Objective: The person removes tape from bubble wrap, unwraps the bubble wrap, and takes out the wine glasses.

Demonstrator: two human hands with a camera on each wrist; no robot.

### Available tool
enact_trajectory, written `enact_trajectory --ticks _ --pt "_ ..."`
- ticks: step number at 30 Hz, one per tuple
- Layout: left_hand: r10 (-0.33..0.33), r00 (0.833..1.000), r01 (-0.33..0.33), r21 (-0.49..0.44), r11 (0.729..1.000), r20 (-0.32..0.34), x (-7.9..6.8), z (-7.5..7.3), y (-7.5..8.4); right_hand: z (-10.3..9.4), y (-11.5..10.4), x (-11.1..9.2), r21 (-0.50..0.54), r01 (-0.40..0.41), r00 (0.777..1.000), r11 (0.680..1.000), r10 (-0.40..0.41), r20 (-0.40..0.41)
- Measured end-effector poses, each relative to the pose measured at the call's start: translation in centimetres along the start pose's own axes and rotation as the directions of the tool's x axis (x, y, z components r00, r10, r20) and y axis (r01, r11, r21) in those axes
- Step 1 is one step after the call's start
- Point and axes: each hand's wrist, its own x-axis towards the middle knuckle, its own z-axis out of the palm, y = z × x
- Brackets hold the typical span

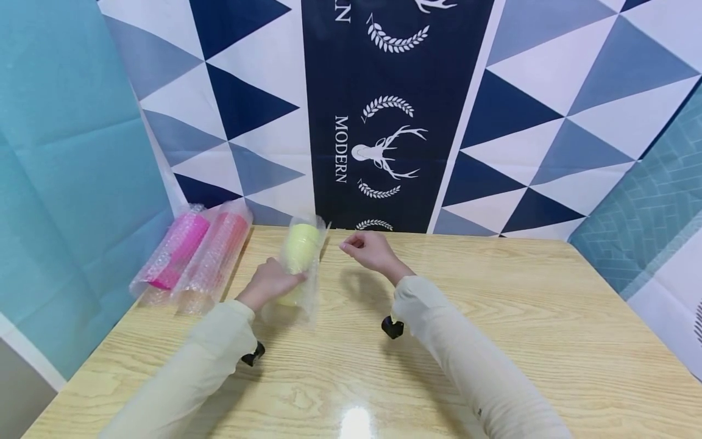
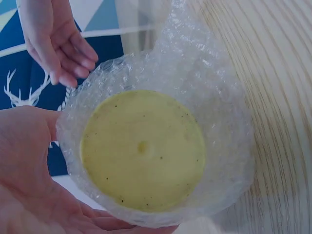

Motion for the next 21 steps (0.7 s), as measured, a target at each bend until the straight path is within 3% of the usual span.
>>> enact_trajectory --ticks 21 --pt "0.062 0.994 -0.062 -0.005 0.998 0.088 -1.1 2.8 4.0 -0.8 0.2 -0.2 -0.031 0.079 0.994 0.996 -0.081 -0.073"
